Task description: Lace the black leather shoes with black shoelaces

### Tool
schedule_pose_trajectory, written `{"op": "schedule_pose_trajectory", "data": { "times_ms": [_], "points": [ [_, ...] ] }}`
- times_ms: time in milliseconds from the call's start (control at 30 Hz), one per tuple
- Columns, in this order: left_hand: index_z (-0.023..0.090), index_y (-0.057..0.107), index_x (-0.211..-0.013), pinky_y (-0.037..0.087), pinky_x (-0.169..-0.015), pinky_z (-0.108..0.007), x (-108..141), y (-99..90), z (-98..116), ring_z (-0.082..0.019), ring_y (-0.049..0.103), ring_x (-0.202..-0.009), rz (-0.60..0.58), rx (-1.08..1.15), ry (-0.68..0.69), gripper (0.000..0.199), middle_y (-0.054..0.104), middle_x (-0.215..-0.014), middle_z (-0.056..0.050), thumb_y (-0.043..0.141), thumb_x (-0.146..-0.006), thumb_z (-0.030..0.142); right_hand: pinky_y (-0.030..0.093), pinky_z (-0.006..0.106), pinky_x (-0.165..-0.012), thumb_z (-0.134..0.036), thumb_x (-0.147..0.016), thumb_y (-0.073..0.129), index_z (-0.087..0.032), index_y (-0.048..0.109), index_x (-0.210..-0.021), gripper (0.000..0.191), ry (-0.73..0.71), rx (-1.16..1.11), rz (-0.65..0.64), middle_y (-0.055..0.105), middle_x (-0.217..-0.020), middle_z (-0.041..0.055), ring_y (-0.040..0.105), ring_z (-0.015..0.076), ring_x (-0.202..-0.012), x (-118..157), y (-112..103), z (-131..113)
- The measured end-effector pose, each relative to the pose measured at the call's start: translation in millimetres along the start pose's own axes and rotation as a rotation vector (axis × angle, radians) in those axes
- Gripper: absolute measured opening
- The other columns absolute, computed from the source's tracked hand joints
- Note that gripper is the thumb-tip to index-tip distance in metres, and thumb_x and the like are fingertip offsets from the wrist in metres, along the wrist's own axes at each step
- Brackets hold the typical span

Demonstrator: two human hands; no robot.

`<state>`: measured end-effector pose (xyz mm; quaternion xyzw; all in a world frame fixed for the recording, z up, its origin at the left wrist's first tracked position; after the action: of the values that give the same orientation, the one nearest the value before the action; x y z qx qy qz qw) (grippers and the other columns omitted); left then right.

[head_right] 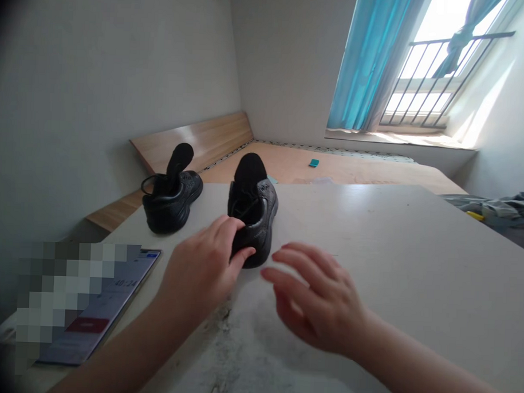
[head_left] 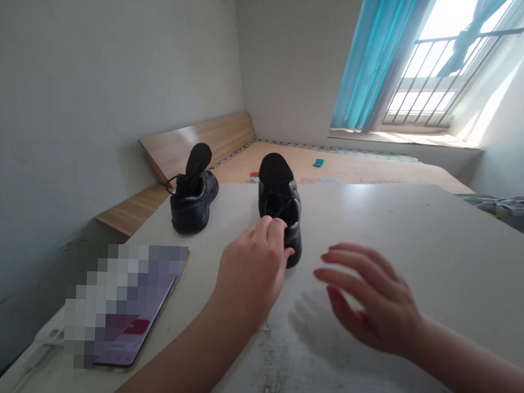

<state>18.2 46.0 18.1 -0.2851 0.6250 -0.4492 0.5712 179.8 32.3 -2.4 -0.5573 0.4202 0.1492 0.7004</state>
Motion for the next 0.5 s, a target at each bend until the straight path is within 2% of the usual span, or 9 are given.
{"op": "schedule_pose_trajectory", "data": {
  "times_ms": [100,167,233,333,433,500],
  "points": [
    [0.017,0.056,-0.096,0.058,-0.058,-0.034,11,4.8,28,-0.024,0.068,-0.077,-0.049,0.039,0.113,0.018,0.066,-0.089,-0.004,0.07,-0.084,0.02,0.043,0.048,-0.102,-0.018,-0.094,0.051,-0.022,0.051,-0.132,0.038,0.298,-0.016,0.023,0.048,-0.132,0.0149,0.046,0.0277,-0.126,6,-4,38],
    [0.017,0.057,-0.093,0.059,-0.053,-0.034,19,6.3,44,-0.023,0.067,-0.071,-0.044,0.059,0.187,0.015,0.066,-0.085,-0.003,0.067,-0.083,0.013,0.04,0.053,-0.104,-0.023,-0.099,0.044,-0.028,0.052,-0.133,0.035,0.36,-0.109,-0.058,0.041,-0.14,0.0126,0.04,0.0287,-0.132,10,5,54],
    [0.017,0.057,-0.09,0.058,-0.048,-0.033,27,5.1,57,-0.022,0.066,-0.066,-0.004,0.061,0.263,0.013,0.065,-0.08,-0.002,0.063,-0.082,0.008,0.036,0.057,-0.106,-0.025,-0.1,0.041,-0.031,0.059,-0.121,0.028,0.358,-0.169,-0.116,0.042,-0.14,0.009,0.034,0.0298,-0.136,15,12,60],
    [0.016,0.059,-0.089,0.057,-0.044,-0.033,38,-0.5,69,-0.024,0.068,-0.066,0.069,0.06,0.319,0.011,0.065,-0.076,-0.002,0.062,-0.082,0.008,0.032,0.059,-0.107,-0.025,-0.099,0.044,-0.026,0.061,-0.096,0.018,0.36,-0.194,-0.125,0.047,-0.133,0.0082,0.032,0.031,-0.137,19,12,59],
    [0.017,0.059,-0.111,0.059,-0.051,-0.029,49,-8.8,70,-0.025,0.072,-0.081,0.143,0.083,0.3,0.027,0.068,-0.095,-0.007,0.058,-0.085,0.013,0.033,0.056,-0.106,-0.021,-0.096,0.046,-0.023,0.058,-0.087,0.015,0.358,-0.214,-0.141,0.048,-0.127,0.009,0.034,0.0302,-0.134,17,9,54],
    [0.024,0.054,-0.123,0.061,-0.064,-0.026,63,-13.3,56,-0.022,0.07,-0.097,0.206,0.095,0.241,0.037,0.062,-0.118,-0.009,0.055,-0.087,0.014,0.034,0.053,-0.104,-0.017,-0.094,0.047,-0.023,0.057,-0.087,0.014,0.35,-0.224,-0.155,0.048,-0.125,0.0088,0.036,0.0292,-0.131,15,7,52]
  ]
}}
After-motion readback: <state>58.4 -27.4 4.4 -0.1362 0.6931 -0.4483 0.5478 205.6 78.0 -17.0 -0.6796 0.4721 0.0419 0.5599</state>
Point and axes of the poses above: each hand's wrist, its own x-axis away from the middle knuckle, its own y-axis out of the palm, z = x × y, the point moved 5 cm from there along -x, towards the middle knuckle
